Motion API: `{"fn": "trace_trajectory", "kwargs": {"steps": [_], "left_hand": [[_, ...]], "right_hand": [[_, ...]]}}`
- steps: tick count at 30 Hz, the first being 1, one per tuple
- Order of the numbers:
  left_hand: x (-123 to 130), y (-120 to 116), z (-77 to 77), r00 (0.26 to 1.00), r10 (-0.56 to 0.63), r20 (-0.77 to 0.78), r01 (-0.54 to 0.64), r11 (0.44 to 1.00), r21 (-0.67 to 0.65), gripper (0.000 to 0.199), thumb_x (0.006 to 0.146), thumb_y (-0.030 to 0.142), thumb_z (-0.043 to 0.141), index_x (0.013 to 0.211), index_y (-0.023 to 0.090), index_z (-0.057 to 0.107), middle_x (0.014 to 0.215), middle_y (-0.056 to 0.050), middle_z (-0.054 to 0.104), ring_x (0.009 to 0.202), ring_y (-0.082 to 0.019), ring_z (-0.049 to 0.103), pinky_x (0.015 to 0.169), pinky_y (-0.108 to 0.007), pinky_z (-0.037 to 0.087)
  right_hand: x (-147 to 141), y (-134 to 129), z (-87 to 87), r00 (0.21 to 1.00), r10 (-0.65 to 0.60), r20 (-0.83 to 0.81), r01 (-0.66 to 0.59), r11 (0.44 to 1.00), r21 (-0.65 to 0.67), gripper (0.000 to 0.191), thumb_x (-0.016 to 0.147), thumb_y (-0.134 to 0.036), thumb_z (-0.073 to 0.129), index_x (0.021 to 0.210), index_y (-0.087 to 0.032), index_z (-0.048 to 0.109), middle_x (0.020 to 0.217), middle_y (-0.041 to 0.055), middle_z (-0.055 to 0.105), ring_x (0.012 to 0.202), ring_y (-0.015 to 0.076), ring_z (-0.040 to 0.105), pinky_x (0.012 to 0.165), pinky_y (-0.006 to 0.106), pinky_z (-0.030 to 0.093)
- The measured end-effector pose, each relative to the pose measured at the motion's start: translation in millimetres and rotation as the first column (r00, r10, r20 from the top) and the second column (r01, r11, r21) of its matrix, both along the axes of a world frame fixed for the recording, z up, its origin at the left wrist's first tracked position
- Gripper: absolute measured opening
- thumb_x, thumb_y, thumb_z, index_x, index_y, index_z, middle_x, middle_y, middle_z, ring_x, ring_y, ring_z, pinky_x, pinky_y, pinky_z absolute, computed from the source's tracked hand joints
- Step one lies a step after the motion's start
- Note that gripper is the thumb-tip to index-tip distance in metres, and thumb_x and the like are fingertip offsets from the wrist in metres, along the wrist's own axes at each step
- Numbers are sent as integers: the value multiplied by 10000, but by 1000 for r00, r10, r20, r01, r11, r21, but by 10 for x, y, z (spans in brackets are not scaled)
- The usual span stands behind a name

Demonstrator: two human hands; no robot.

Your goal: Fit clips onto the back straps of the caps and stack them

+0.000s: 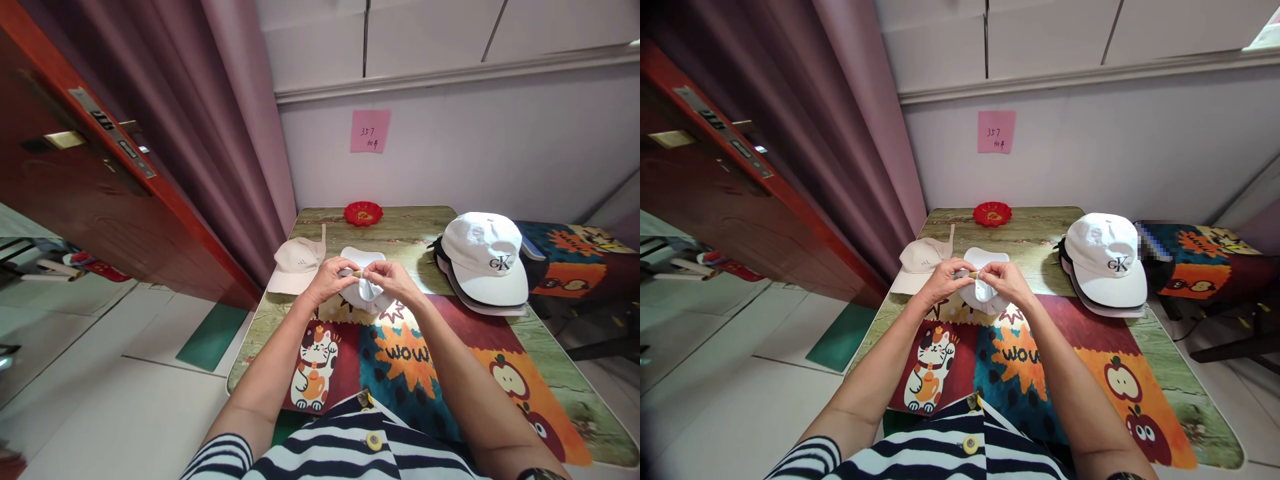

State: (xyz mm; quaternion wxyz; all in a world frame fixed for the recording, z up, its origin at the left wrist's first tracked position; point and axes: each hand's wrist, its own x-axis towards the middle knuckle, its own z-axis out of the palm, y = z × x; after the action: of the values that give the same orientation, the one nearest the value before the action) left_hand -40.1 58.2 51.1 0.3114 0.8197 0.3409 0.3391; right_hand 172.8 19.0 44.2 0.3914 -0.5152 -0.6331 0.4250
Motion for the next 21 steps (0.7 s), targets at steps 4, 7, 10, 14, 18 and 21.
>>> {"fn": "trace_trajectory", "kwargs": {"steps": [4, 7, 10, 14, 18, 21], "left_hand": [[11, -8, -4, 1000, -4, 0, 4, 999, -35, 164, 802, 261, 733, 959, 215, 750, 1017, -46, 754, 999, -215, 674, 941, -336, 492], [-1, 2, 31, 1000, -21, -15, 19, 997, -79, 234, 774, 300, 762, 988, 208, 738, 1044, -49, 743, 1011, -223, 671, 946, -337, 493], [-23, 58, 86, 993, -90, -75, 77, 984, -161, 347, 765, 387, 770, 1052, 199, 721, 1099, -61, 724, 1033, -234, 660, 918, -324, 499], [-52, 166, 116, 978, -186, -91, 152, 943, -296, 321, 822, 465, 684, 961, 180, 732, 973, -48, 723, 928, -211, 651, 819, -291, 498], [-82, 239, 112, 978, -209, 2, 189, 879, -438, 340, 784, 467, 718, 947, 171, 752, 934, -41, 722, 883, -195, 642, 781, -277, 490], [-94, 270, 125, 975, -220, 34, 207, 839, -504, 332, 771, 459, 731, 936, 173, 765, 906, -37, 721, 853, -185, 635, 772, -278, 484]], "right_hand": [[6, 23, -40, 1000, 17, -8, -17, 1000, -4, 404, 783, -566, 654, 803, -167, 712, 703, 29, 640, 652, 157, 513, 612, 272, 389], [13, 37, -73, 1000, 28, -12, -29, 1000, -12, 379, 795, -544, 648, 803, -168, 702, 718, 25, 642, 663, 157, 522, 627, 272, 392], [6, 41, -77, 1000, 28, -7, -28, 1000, -3, 348, 808, -514, 650, 815, -170, 703, 733, 16, 643, 667, 150, 521, 635, 268, 387], [12, 17, -26, 1000, 25, -3, -25, 1000, 6, 343, 815, -508, 662, 820, -168, 708, 719, 12, 645, 648, 141, 511, 611, 260, 371], [114, -40, 42, 997, 80, -20, -82, 994, -69, 384, 826, -539, 660, 829, -157, 699, 718, 24, 646, 627, 133, 507, 567, 248, 357], [201, -77, 71, 990, 135, -46, -142, 973, -180, 427, 807, -583, 672, 823, -157, 671, 680, 14, 616, 552, 110, 449, 498, 238, 302]]}}
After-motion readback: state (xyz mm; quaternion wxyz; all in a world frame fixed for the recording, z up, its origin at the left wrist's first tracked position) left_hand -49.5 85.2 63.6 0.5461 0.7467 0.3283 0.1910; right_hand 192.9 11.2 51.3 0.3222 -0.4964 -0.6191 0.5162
